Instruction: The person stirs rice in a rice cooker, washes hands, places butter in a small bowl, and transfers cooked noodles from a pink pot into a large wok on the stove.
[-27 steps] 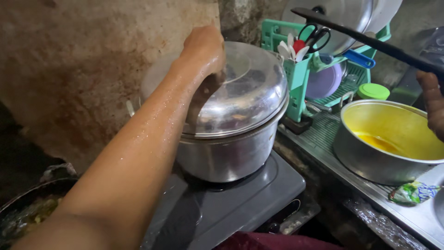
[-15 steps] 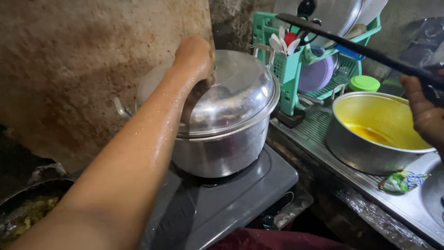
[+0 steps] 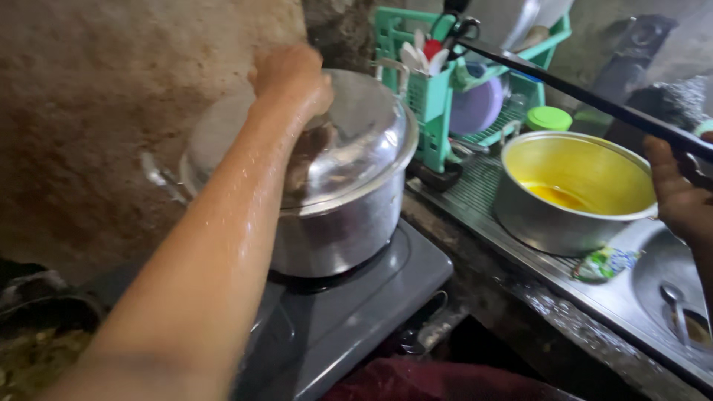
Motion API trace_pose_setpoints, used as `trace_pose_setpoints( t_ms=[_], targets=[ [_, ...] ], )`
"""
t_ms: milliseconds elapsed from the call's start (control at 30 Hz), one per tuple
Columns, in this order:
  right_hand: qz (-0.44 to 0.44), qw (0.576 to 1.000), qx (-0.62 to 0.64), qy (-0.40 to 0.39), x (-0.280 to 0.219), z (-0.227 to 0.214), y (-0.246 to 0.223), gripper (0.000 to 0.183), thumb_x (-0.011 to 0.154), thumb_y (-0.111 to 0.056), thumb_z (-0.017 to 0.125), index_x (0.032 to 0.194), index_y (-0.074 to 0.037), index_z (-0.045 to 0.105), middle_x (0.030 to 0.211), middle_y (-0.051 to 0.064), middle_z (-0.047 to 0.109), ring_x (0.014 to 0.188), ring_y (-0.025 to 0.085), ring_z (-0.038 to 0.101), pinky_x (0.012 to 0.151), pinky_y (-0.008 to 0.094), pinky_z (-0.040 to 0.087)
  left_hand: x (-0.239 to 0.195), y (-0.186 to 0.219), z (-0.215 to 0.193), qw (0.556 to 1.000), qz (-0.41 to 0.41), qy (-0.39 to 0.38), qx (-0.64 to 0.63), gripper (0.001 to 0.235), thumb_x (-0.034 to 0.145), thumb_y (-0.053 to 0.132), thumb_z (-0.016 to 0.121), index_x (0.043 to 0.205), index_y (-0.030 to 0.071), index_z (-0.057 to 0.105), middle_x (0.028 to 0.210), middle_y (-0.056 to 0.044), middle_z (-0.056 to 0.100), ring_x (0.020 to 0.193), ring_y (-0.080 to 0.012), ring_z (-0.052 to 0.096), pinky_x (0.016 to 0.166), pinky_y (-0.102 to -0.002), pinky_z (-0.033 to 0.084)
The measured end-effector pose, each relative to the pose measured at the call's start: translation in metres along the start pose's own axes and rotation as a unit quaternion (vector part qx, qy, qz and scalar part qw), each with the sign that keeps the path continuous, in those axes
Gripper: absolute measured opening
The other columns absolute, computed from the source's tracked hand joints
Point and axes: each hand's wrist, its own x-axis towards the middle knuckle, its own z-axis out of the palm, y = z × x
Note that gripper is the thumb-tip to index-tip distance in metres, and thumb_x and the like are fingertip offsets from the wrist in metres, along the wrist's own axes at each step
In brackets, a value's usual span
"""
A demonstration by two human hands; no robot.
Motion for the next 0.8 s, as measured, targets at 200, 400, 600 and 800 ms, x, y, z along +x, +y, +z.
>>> trace_pose_setpoints(
  t_ms=[200,400,600,800],
  targets=[
    [0.027,0.997,-0.065,0.031,-0.027,-0.072,0.007,0.032,0.111,-0.025,0.064,0.138,-0.008,0.059,0.128,0.008,0.069,0.121,0.015,0.066,0.103,0.027,0.055,-0.056,0.11,0.024,0.926,0.233,0.164,-0.249,0.025,0.081,0.008,0.068,0.104,0.008,0.077,0.104,-0.019,0.072,0.102,-0.0393,0.065,0.091,-0.05,0.052],
    [0.186,0.955,-0.134,0.189,-0.086,-0.043,-0.053,0.038,0.101,-0.021,0.068,0.133,-0.003,0.058,0.126,0.017,0.067,0.119,0.027,0.067,0.101,0.037,0.058,-0.136,0.192,0.057,0.916,0.306,-0.031,-0.258,0.03,0.086,0.021,0.069,0.11,0.004,0.073,0.111,-0.019,0.071,0.113,-0.0368,0.062,0.102,-0.048,0.047],
    [0.356,0.835,0.297,0.296,-0.05,-0.01,-0.032,0.034,0.102,-0.027,0.061,0.129,-0.006,0.06,0.131,0.015,0.063,0.122,0.032,0.067,0.099,0.048,0.056,-0.156,0.2,0.072,0.901,0.311,-0.077,-0.291,0.038,0.086,0.024,0.07,0.115,-0.001,0.07,0.113,-0.019,0.072,0.117,-0.0367,0.061,0.107,-0.045,0.043],
    [0.384,0.826,0.296,0.287,-0.035,0.012,-0.007,0.041,0.103,-0.027,0.062,0.139,-0.012,0.053,0.142,0.02,0.046,0.13,0.037,0.057,0.111,0.054,0.05,-0.159,0.191,0.082,0.923,0.273,-0.103,-0.251,0.049,0.089,0.026,0.068,0.127,-0.004,0.063,0.126,-0.023,0.066,0.13,-0.0395,0.054,0.119,-0.045,0.031]
  ],
)
